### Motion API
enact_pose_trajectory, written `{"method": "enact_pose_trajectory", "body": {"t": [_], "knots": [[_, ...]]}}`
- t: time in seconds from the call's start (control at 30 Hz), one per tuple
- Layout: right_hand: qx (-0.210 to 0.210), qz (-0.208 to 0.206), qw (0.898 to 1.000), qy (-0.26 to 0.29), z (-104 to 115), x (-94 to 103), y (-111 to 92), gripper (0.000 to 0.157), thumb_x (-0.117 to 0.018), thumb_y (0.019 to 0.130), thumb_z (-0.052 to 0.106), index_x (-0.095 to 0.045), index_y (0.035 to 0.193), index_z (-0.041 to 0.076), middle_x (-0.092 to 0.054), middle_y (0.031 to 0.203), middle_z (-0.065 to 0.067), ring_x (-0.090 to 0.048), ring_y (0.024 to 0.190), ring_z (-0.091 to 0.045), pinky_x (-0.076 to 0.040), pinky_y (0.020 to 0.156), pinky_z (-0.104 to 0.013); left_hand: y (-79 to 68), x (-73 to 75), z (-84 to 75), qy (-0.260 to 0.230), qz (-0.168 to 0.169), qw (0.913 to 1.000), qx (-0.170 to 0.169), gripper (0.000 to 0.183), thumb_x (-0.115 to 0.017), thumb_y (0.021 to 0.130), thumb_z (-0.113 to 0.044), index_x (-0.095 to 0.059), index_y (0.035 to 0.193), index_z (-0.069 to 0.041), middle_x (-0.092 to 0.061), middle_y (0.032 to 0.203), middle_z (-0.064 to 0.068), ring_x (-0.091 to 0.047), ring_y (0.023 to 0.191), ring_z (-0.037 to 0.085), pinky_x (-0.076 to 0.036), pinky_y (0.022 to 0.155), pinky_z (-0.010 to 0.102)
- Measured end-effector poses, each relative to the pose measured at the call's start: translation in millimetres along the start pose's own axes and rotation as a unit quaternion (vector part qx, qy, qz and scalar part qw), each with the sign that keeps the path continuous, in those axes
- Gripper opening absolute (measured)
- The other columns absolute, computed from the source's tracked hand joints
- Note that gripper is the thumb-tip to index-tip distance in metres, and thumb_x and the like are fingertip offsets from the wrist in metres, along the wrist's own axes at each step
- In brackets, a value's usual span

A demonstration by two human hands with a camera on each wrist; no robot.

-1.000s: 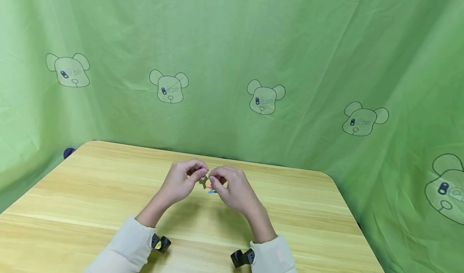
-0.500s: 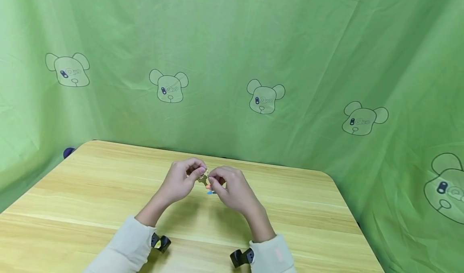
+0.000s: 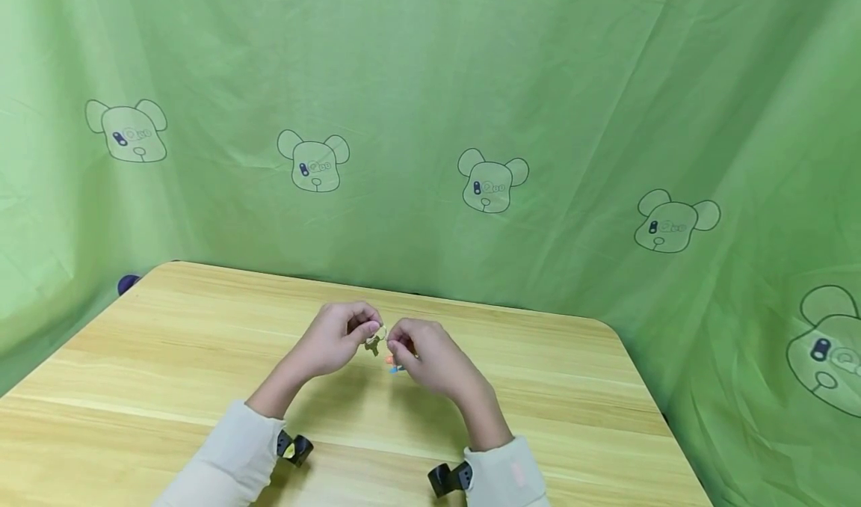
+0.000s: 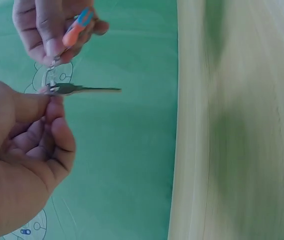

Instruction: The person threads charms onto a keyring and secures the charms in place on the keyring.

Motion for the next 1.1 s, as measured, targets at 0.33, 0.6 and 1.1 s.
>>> {"method": "enact_pose_trajectory", "body": {"t": [0.33, 0.6, 1.1], "knots": [[-0.048, 0.127, 0.990, 0.025, -12.0, -15.6, -1.5, 0.008, -0.060, 0.100, 0.003, -0.066, 0.095, 0.005, -0.069, 0.081, 0.003, -0.063, 0.073, -0.010, -0.051, 0.064, -0.024, -6.2, -2.1, 16.6, 0.058, 0.133, 0.9890, 0.031, 0.010, -0.064, 0.099, -0.003, -0.071, 0.092, -0.003, -0.066, 0.075, 0.002, -0.056, 0.065, 0.010, -0.050, 0.061, 0.026], [-0.059, 0.177, 0.982, 0.026, -16.6, -31.5, -1.2, 0.013, -0.060, 0.099, 0.000, -0.066, 0.090, 0.007, -0.069, 0.079, 0.004, -0.063, 0.072, -0.015, -0.049, 0.065, -0.023, -12.0, -6.4, 28.7, 0.065, 0.203, 0.9765, 0.033, 0.014, -0.065, 0.092, 0.005, -0.070, 0.083, -0.005, -0.062, 0.069, -0.003, -0.052, 0.060, 0.008, -0.046, 0.058, 0.023], [-0.091, 0.212, 0.973, 0.015, -21.2, -46.0, -3.4, 0.016, -0.064, 0.097, -0.001, -0.066, 0.085, 0.009, -0.068, 0.076, 0.001, -0.060, 0.066, -0.008, -0.046, 0.061, -0.021, -17.3, -19.1, 40.4, 0.080, 0.248, 0.9632, 0.066, 0.019, -0.069, 0.094, -0.001, -0.071, 0.077, -0.009, -0.059, 0.061, -0.005, -0.049, 0.054, 0.008, -0.041, 0.053, 0.020]]}}
Point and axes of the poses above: each hand's wrist, its own y-axis towards the middle knuckle, its own x-axis out of the back of the hand, z = x × y, the point moved 2 cm from there along y, towards the middle knuckle
